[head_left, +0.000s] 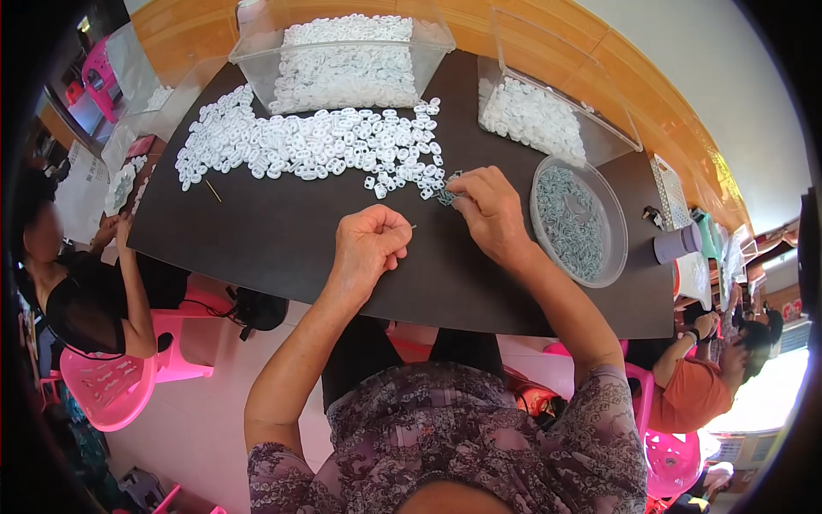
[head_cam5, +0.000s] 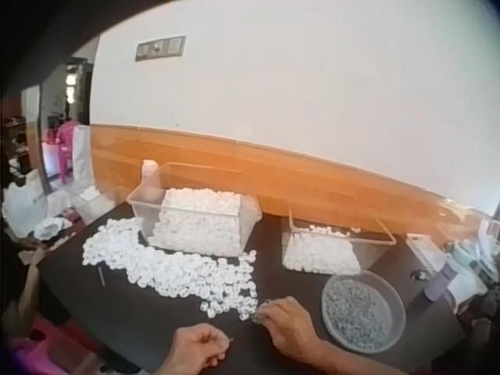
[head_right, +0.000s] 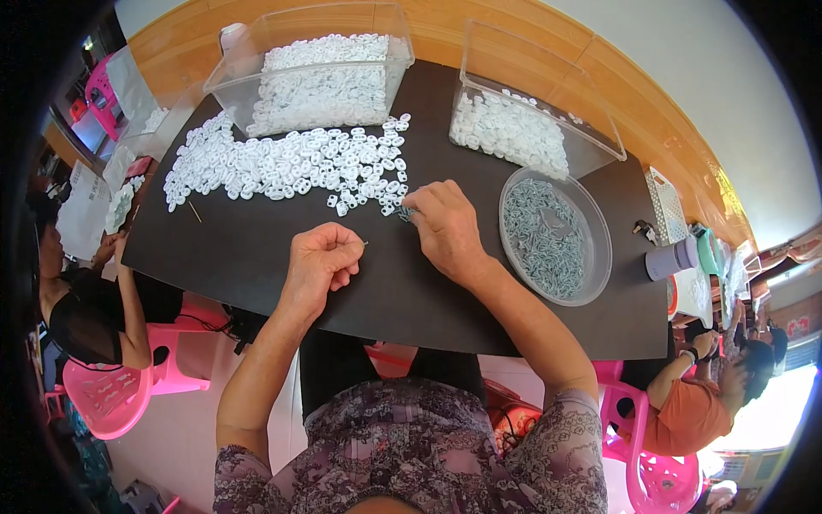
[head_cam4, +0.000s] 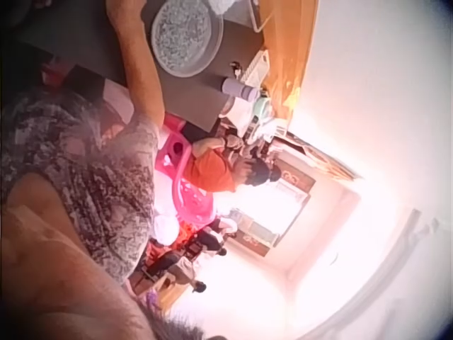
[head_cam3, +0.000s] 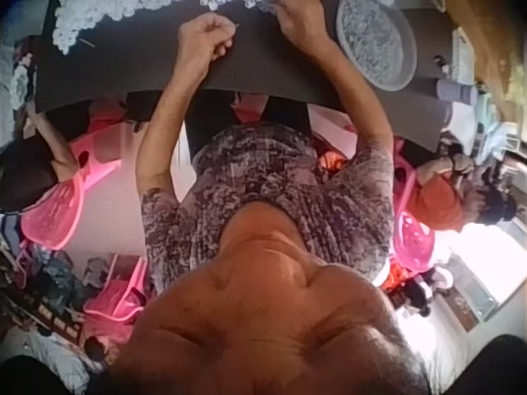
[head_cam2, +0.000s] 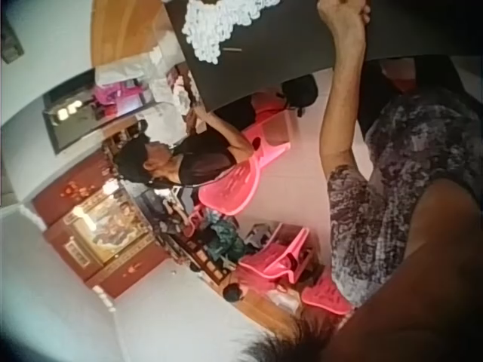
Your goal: Manual assembly of small white plastic components by inserting tiny pins.
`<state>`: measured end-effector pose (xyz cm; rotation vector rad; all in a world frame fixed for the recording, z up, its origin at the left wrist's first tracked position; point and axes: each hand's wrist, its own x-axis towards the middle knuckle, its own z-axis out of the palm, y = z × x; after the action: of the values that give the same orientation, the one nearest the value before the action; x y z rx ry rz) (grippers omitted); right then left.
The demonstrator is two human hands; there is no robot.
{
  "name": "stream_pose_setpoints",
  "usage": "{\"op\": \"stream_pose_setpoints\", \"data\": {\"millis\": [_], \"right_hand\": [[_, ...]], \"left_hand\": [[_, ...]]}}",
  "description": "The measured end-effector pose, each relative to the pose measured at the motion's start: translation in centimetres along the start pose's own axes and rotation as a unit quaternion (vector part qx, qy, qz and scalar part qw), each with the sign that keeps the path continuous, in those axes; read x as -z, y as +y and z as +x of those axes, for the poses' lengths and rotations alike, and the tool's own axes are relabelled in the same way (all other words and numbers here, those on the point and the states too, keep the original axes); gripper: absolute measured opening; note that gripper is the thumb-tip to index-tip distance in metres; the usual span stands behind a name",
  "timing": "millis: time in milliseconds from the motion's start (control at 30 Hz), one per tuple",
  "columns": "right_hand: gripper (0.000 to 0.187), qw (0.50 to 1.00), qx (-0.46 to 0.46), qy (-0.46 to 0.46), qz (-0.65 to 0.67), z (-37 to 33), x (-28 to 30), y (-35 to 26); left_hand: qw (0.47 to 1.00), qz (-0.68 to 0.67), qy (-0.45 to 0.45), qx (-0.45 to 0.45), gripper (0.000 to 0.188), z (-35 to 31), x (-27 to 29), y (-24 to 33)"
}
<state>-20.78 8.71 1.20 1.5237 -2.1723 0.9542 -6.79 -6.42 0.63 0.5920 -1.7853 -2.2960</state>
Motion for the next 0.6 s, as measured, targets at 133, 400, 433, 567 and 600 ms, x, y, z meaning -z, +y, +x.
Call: {"op": "stream_pose_setpoints", "data": {"millis": [133,400,433,567,600], "right_hand": [[0.016,0.975,-0.103,-0.03,0.196,-0.8,0.1,-3.2],[0.013,0.974,-0.083,-0.053,0.203,-1.5,-0.3,-5.5],[0.013,0.974,-0.082,-0.055,0.205,-1.5,-0.2,-5.6],[0.009,0.965,-0.086,-0.048,0.241,-1.5,0.1,-6.5],[0.007,0.946,-0.141,-0.051,0.288,-1.6,0.1,-6.7]], "left_hand": [[0.999,-0.032,-0.004,0.002,0.009,-0.8,0.0,-0.1],[0.998,-0.065,-0.008,-0.013,0.009,-2.3,-0.3,-0.5],[0.998,-0.062,-0.014,-0.01,0.009,-2.5,-0.1,-0.6],[0.995,-0.1,-0.016,-0.018,0.011,-3.5,0.0,-1.1],[0.991,-0.128,-0.017,-0.042,0.012,-3.6,0.1,-1.3]]}}
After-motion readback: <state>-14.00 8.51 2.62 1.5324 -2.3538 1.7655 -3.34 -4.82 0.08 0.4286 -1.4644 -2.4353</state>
